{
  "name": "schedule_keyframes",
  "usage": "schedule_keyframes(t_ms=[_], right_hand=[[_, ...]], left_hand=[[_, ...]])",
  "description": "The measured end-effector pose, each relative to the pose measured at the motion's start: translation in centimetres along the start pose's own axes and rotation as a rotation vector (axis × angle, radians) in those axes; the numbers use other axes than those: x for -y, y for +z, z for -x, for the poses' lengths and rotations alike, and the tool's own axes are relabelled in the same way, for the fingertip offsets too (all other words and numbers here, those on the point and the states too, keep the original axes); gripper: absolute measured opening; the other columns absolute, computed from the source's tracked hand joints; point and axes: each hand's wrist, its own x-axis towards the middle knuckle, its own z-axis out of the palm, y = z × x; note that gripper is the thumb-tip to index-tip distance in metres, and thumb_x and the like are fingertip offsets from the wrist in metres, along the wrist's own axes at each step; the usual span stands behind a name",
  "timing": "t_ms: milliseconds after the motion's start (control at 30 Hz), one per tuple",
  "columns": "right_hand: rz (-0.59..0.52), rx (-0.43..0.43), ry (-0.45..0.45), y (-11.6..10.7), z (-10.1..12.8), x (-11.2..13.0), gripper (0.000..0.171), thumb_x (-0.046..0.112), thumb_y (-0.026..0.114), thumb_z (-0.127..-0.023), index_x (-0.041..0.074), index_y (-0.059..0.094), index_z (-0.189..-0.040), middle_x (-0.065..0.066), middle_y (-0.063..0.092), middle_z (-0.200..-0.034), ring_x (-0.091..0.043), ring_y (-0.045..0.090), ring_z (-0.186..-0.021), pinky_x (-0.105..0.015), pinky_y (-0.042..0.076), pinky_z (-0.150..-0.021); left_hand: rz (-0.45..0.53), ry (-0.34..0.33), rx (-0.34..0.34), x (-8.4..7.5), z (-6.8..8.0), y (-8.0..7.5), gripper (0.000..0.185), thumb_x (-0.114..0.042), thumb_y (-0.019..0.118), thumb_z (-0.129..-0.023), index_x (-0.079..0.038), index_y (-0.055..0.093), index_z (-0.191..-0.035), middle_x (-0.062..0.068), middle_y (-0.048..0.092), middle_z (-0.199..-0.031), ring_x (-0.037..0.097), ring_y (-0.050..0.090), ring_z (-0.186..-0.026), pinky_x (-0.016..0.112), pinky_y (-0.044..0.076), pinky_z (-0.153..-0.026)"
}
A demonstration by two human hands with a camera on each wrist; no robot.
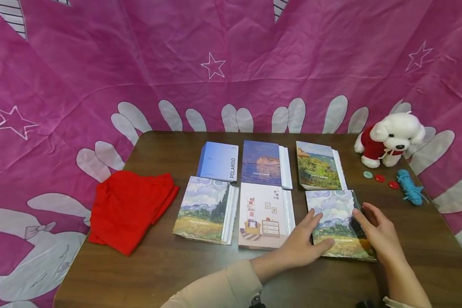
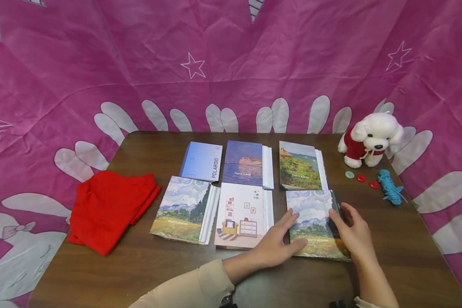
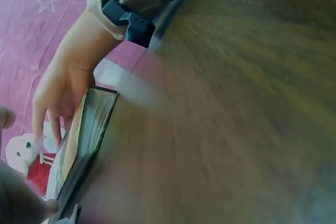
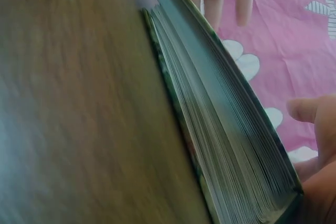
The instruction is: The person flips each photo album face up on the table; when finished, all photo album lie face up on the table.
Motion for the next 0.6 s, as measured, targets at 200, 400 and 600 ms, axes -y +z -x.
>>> schedule_keyframes(t_ms=[200,400,600], right_hand=[[-0.133,-0.072,0.026,0.4,-0.1,-0.1,0.068,0.045,0.053,-0.103,0.003,0.037,-0.154,-0.012,0.048,-0.149,-0.02,0.048,-0.132,-0.02,0.042,-0.105],[-0.749,0.011,-0.039,-0.8,-0.2,-0.9,0.018,0.022,0.054,-0.106,0.026,0.071,-0.109,0.021,0.066,-0.104,0.006,0.062,-0.096,-0.011,0.049,-0.077],[-0.99,0.026,-0.078,-1.6,-0.5,-0.8,0.023,0.01,0.055,-0.104,0.016,0.077,-0.104,0.008,0.075,-0.102,-0.004,0.07,-0.095,-0.016,0.053,-0.078]], left_hand=[[-0.033,-0.041,0.035,0.0,0.0,0.2,0.075,-0.049,0.052,-0.102,-0.006,0.029,-0.159,0.014,0.015,-0.167,0.023,0.014,-0.154,0.038,0.028,-0.12],[0.028,-0.061,0.023,0.0,-0.2,0.4,0.075,-0.047,0.056,-0.101,-0.007,0.031,-0.159,0.013,0.016,-0.167,0.022,0.014,-0.154,0.037,0.025,-0.121],[0.037,-0.08,0.016,0.0,-0.2,0.8,0.073,-0.049,0.054,-0.101,-0.011,0.033,-0.159,0.011,0.014,-0.167,0.024,0.014,-0.154,0.044,0.027,-0.12]])
